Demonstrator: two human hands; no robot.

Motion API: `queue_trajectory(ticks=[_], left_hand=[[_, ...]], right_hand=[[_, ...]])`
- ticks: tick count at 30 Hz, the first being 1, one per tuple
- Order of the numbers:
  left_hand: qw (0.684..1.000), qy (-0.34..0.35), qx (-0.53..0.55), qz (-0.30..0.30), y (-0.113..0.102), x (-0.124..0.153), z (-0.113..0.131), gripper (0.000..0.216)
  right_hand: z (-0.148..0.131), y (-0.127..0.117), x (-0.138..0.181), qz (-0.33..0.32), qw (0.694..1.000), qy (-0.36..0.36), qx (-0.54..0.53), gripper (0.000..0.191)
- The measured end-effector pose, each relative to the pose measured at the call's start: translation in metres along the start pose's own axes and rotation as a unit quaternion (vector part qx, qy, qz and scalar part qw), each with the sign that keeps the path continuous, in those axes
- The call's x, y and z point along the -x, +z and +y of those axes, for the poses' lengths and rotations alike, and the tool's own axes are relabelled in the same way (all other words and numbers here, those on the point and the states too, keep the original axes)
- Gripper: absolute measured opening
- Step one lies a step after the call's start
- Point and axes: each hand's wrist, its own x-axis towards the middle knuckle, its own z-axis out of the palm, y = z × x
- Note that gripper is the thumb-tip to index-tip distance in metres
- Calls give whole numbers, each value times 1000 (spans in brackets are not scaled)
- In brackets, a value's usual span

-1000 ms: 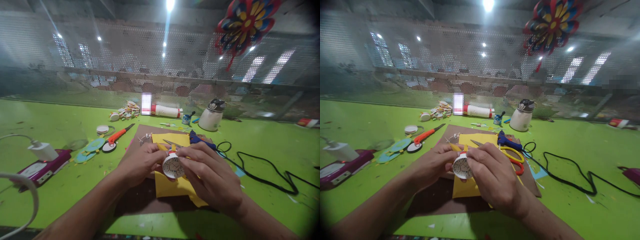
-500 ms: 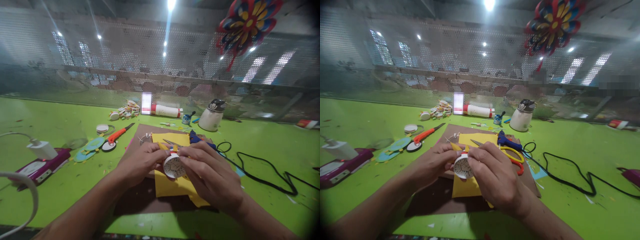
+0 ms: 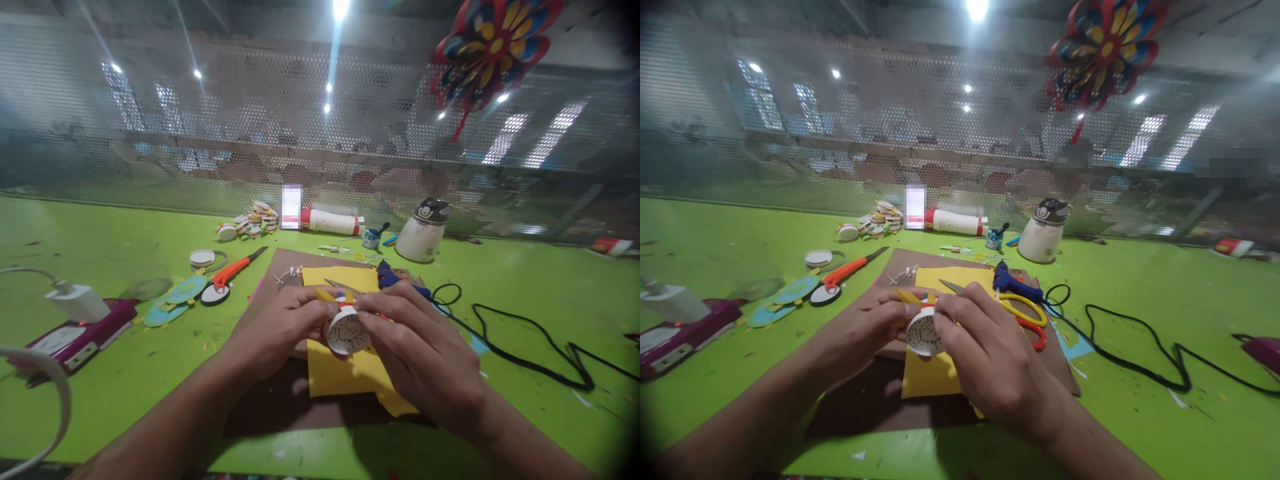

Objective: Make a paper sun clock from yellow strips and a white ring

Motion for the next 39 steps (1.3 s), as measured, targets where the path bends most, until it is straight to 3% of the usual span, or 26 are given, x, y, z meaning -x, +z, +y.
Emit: queue_trajectory(ticks=[10, 23, 29, 34, 39], left_hand=[[996, 18, -73, 41, 0, 2, 1, 18], [998, 43, -54, -8, 8, 4, 4, 29], [997, 47, -61, -3, 6, 7, 6, 22], [995, 76, -66, -5, 1, 8, 5, 28], [991, 103, -79, -30, 1, 9, 6, 34]], right_hand=[[-2, -1, -1, 1, 1000, 10, 17, 24], [-3, 1, -2, 49, 998, 33, 26, 28], [-1, 0, -7, 91, 982, 158, -56, 28], [2, -5, -9, 17, 950, 278, -142, 14], [-1, -10, -12, -8, 911, 311, -270, 13]])
